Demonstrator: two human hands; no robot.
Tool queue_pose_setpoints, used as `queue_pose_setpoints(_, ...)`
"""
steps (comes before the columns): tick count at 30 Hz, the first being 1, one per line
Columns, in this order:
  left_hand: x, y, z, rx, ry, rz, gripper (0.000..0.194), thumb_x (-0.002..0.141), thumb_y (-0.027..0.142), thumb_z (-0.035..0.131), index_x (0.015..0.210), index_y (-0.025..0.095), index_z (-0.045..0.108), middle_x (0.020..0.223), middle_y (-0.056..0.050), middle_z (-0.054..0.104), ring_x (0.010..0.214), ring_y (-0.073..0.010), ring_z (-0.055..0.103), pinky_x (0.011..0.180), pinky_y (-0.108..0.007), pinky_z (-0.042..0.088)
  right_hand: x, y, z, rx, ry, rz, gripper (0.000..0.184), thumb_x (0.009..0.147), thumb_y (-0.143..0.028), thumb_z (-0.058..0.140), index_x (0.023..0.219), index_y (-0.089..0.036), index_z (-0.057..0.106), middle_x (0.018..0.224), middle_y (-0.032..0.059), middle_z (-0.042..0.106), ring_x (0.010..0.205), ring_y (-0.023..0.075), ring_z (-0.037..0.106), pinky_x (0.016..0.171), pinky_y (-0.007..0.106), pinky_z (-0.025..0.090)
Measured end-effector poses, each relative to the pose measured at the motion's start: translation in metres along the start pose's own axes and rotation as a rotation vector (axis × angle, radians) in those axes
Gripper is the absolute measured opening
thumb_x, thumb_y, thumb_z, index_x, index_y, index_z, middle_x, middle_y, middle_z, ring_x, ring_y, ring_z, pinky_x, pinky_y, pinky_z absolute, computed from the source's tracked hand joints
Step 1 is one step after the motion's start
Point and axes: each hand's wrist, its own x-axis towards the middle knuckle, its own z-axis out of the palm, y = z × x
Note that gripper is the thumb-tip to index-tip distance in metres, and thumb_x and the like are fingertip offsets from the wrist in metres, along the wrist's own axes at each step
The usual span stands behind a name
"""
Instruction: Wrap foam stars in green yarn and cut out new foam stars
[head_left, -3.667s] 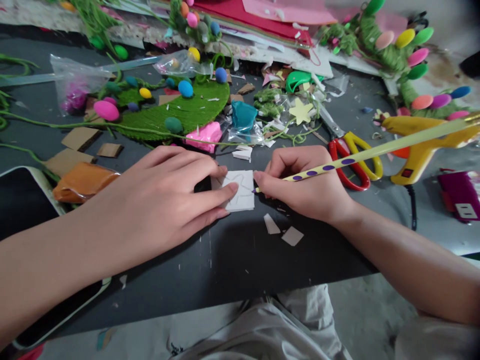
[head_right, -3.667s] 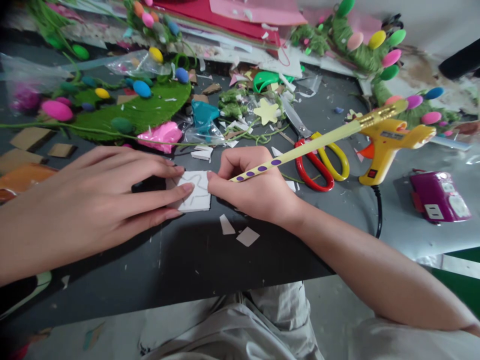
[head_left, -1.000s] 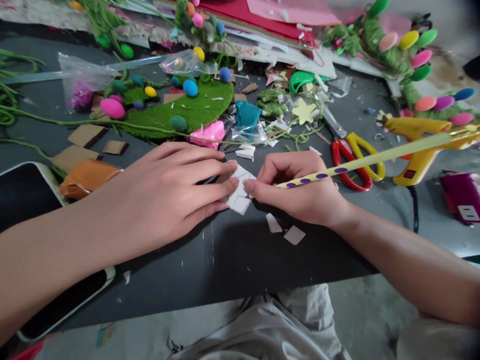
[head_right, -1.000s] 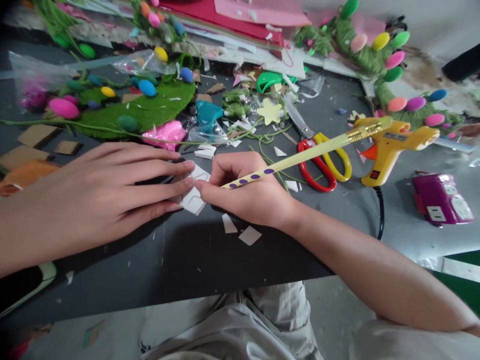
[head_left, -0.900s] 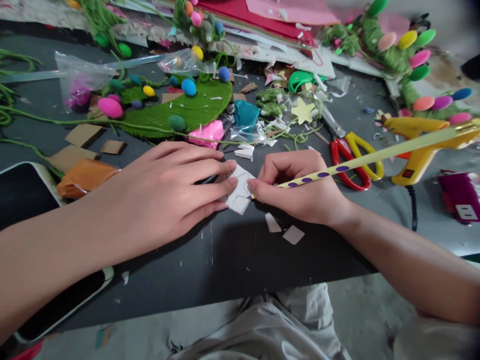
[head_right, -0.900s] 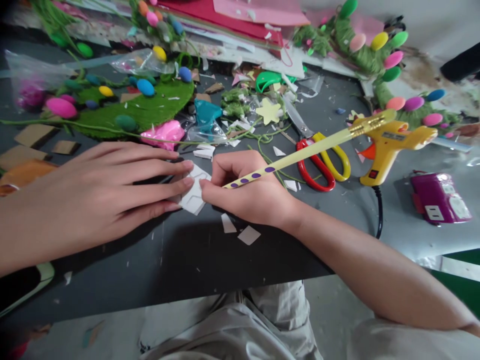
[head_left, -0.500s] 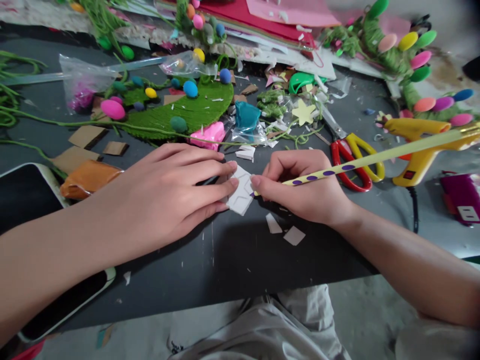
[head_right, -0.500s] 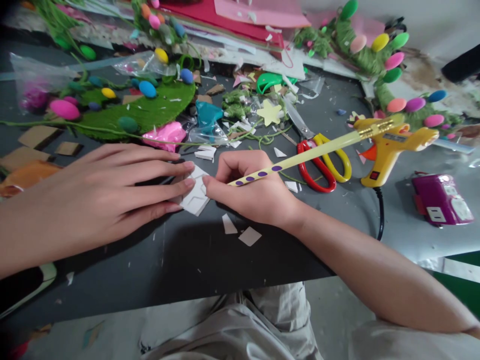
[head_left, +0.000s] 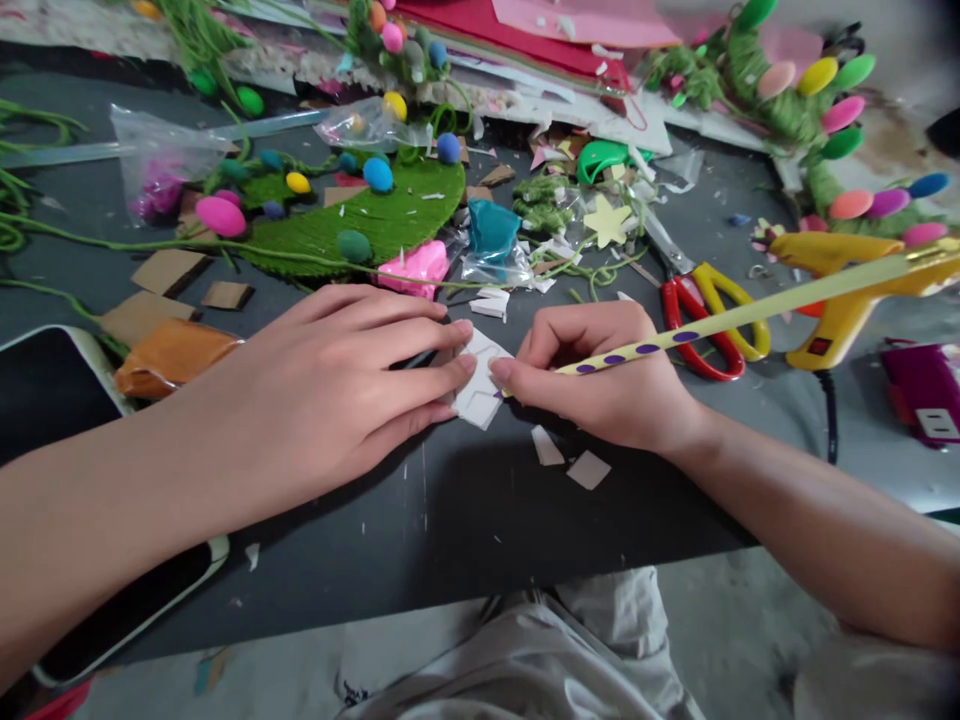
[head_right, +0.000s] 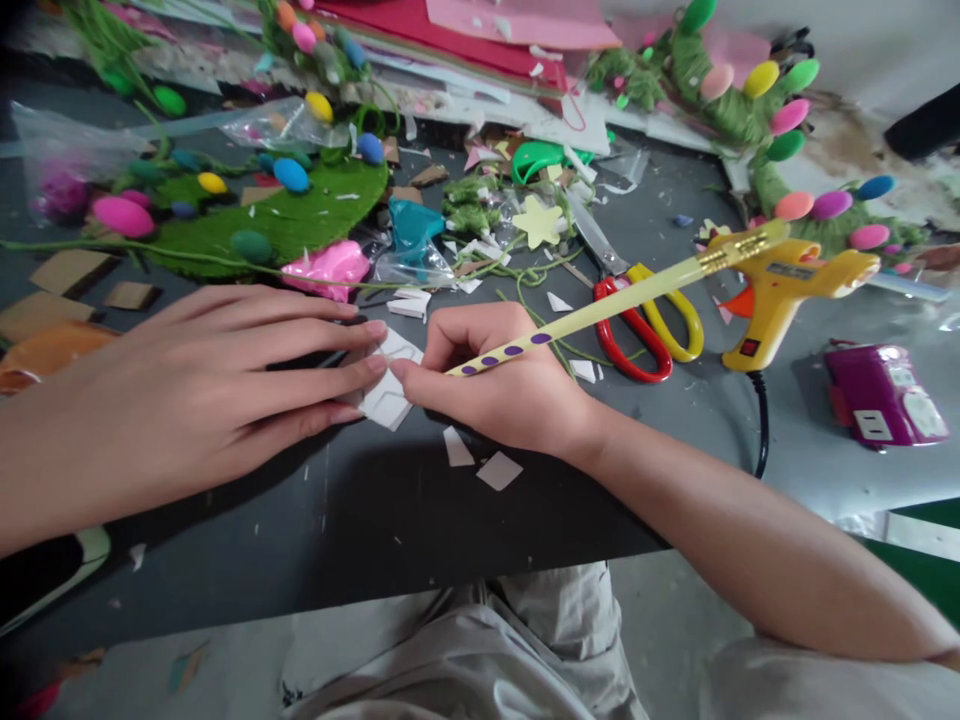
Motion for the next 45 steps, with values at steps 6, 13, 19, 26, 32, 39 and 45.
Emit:
queue_pose_setpoints(6,-0.0002,-0.0001,-0.0003,-0.004,-0.024,-0.016,0.032,0.11,0.033,0.054,0.139,0.034,0.07,0.145,-0.003,0.073,0.143,-0.0308,0.062,0.12,-0.057,0.048,0.0014,0.003,-0.0019,-0.027,0.0,-0.052,0.043,0.082,-0.033,0.092,0.058,-0.02,0.059,0.059,-0.0024,0.062,0.055,0.0098,0.048,0.046,0.026,0.034)
queue_pose_setpoints(13,-0.0008,-0.0011,0.0,0.006,-0.023,0.002,0.032,0.111,0.033,0.053,0.138,0.031,0.07,0.148,-0.004,0.072,0.144,-0.0306,0.061,0.12,-0.056,0.047,0.0014,0.0025,-0.0019,-0.075,0.072,-0.025,0.043,0.083,-0.039,0.093,0.059,-0.023,0.061,0.061,0.0003,0.068,0.055,0.0129,0.054,0.047,0.028,0.038)
queue_pose_setpoints(19,-0.0008,-0.0018,0.0003,0.012,-0.01,0.01,0.031,0.111,0.033,0.054,0.137,0.03,0.071,0.148,-0.004,0.072,0.143,-0.0305,0.063,0.119,-0.055,0.048,0.0004,0.0004,-0.0002,-0.007,0.007,-0.022,0.04,0.081,-0.035,0.093,0.059,-0.021,0.063,0.058,-0.0019,0.064,0.053,0.0102,0.049,0.044,0.026,0.034)
queue_pose_setpoints(26,-0.0007,-0.0012,0.0005,-0.013,-0.029,-0.025,0.032,0.111,0.035,0.054,0.139,0.035,0.07,0.147,-0.002,0.072,0.143,-0.0302,0.062,0.118,-0.055,0.048,0.0007,0.0009,-0.0024,-0.073,0.011,-0.013,0.045,0.082,-0.04,0.093,0.058,-0.022,0.059,0.059,-0.0008,0.063,0.056,0.0116,0.049,0.047,0.028,0.035)
queue_pose_setpoints(32,-0.0005,-0.0004,0.0007,-0.046,-0.017,-0.041,0.031,0.11,0.035,0.056,0.136,0.038,0.072,0.145,0.001,0.074,0.143,-0.0298,0.062,0.119,-0.055,0.046,0.0031,0.0038,-0.0012,-0.04,0.079,-0.051,0.042,0.083,-0.038,0.091,0.059,-0.021,0.062,0.06,-0.0016,0.066,0.056,0.0114,0.054,0.049,0.027,0.039)
queue_pose_setpoints(39,-0.0003,-0.0006,0.0006,-0.031,-0.023,-0.042,0.03,0.11,0.037,0.055,0.136,0.039,0.071,0.145,0.001,0.073,0.142,-0.0295,0.062,0.118,-0.054,0.047,0.0017,0.0014,-0.0011,-0.068,0.056,-0.037,0.044,0.081,-0.033,0.094,0.057,-0.022,0.059,0.059,-0.0016,0.066,0.055,0.011,0.051,0.048,0.028,0.036)
queue_pose_setpoints(45,0.0021,-0.0005,-0.0007,0.081,-0.006,-0.061,0.034,0.111,0.051,0.047,0.128,0.031,0.07,0.128,-0.007,0.076,0.126,-0.0322,0.069,0.103,-0.055,0.053,0.0037,0.0005,-0.0055,0.141,0.064,0.014,0.043,0.082,-0.039,0.093,0.059,-0.023,0.062,0.057,-0.0008,0.069,0.052,0.013,0.058,0.049,0.029,0.043)
